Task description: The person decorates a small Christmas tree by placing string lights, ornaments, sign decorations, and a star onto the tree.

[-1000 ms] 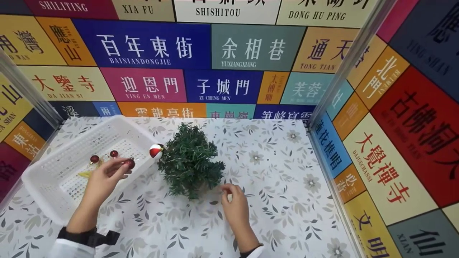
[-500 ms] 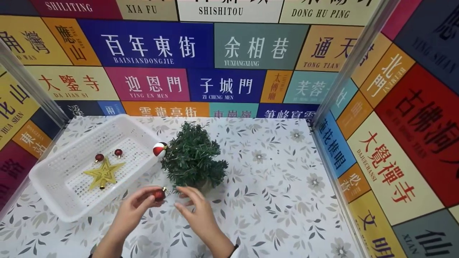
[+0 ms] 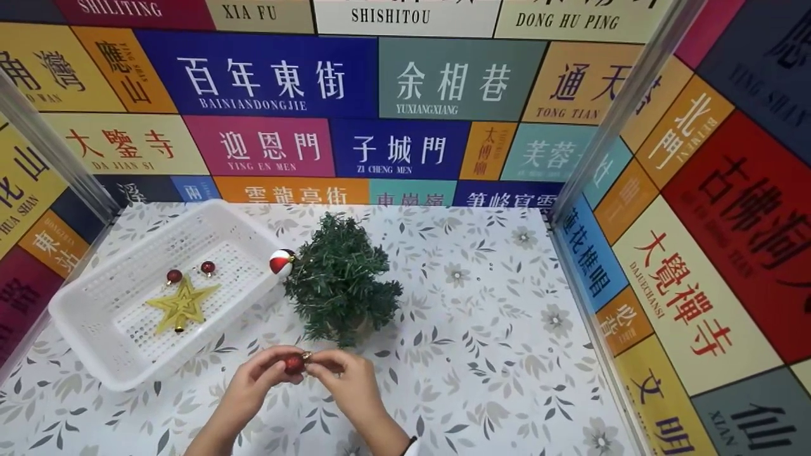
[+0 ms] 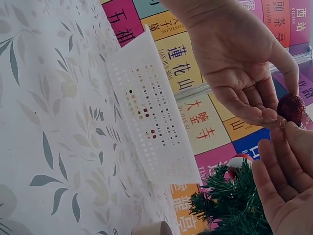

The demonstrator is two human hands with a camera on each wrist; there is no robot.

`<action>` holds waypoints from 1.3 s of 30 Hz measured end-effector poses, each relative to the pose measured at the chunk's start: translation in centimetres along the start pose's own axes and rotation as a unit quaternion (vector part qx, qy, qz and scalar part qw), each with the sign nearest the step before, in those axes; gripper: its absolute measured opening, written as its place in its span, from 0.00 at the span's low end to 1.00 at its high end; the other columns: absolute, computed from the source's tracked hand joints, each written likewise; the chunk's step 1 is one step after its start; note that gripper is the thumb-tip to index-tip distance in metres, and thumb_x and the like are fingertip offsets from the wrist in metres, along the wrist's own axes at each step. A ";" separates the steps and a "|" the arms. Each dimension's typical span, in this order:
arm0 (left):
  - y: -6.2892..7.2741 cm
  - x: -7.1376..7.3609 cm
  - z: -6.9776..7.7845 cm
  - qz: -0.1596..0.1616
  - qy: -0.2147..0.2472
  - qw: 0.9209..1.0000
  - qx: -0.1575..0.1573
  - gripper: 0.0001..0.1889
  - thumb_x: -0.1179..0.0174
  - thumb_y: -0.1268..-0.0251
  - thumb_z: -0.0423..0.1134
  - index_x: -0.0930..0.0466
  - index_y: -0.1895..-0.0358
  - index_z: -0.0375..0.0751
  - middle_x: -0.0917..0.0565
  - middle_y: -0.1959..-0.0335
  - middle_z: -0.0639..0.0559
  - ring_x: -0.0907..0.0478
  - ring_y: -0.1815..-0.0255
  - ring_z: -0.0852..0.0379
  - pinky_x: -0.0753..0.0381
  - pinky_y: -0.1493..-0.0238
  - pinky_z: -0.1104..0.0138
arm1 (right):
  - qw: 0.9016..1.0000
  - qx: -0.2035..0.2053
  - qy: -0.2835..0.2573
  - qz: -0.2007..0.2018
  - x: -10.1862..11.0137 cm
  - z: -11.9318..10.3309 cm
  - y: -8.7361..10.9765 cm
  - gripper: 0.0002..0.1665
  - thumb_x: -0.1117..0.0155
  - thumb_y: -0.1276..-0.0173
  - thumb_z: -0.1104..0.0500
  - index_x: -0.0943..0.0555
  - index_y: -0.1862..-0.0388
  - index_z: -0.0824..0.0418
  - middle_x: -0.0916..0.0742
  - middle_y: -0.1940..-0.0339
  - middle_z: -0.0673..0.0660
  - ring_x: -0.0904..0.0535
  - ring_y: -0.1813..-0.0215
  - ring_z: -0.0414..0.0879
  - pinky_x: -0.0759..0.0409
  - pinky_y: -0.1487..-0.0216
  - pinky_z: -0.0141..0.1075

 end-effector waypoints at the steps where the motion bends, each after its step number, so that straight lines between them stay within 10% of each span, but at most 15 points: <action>1: 0.0 0.0 0.0 0.002 -0.002 1.000 0.004 0.18 0.53 0.32 0.39 0.30 0.48 0.28 0.24 0.54 0.39 0.23 0.58 0.46 0.23 0.57 0.60 | 1.000 -0.004 0.002 0.004 0.1 -0.1 0.0 0.12 0.36 0.44 0.60 0.19 0.64 0.67 0.15 0.68 0.57 0.20 0.65 0.42 0.22 0.62 0.33; 13: 0.2 0.6 0.2 0.022 -0.007 1.000 -0.019 0.16 0.53 0.33 0.36 0.30 0.50 0.25 0.24 0.56 0.36 0.22 0.61 0.53 0.23 0.58 0.61 | 0.992 0.061 0.083 0.067 1.4 1.5 -1.4 0.06 0.37 0.42 0.56 0.20 0.68 0.57 0.17 0.71 0.48 0.22 0.69 0.40 0.24 0.65 0.32; 23: 0.0 0.7 -2.3 -0.017 -0.040 0.998 0.041 0.18 0.50 0.34 0.41 0.31 0.46 0.34 0.24 0.55 0.42 0.23 0.58 0.48 0.24 0.57 0.61 | 0.966 0.194 0.149 0.088 0.7 1.7 -2.1 0.03 0.35 0.44 0.60 0.21 0.71 0.53 0.21 0.73 0.42 0.25 0.72 0.36 0.24 0.71 0.31; 30: -0.5 0.9 -3.7 -0.027 -0.050 0.996 0.062 0.16 0.51 0.34 0.36 0.32 0.45 0.35 0.25 0.55 0.43 0.23 0.57 0.50 0.23 0.58 0.62 | 0.961 0.191 0.187 0.072 0.4 2.2 -2.3 0.04 0.36 0.43 0.61 0.22 0.69 0.52 0.22 0.73 0.43 0.26 0.71 0.36 0.25 0.71 0.31; 39: -0.7 0.5 -3.4 0.057 -0.158 0.985 0.034 0.21 0.49 0.41 0.30 0.34 0.43 0.41 0.33 0.44 0.45 0.30 0.48 0.47 0.28 0.51 0.56 | 0.951 0.202 0.230 0.056 0.4 2.0 -2.1 0.02 0.37 0.42 0.58 0.21 0.70 0.52 0.22 0.73 0.42 0.25 0.72 0.37 0.25 0.71 0.29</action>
Point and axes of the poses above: each hand's wrist, its own y-axis away from the middle knuckle, its own x-axis out of the back of the hand, z = x × y, the point moved 1 cm from there along -y, towards the middle knuckle
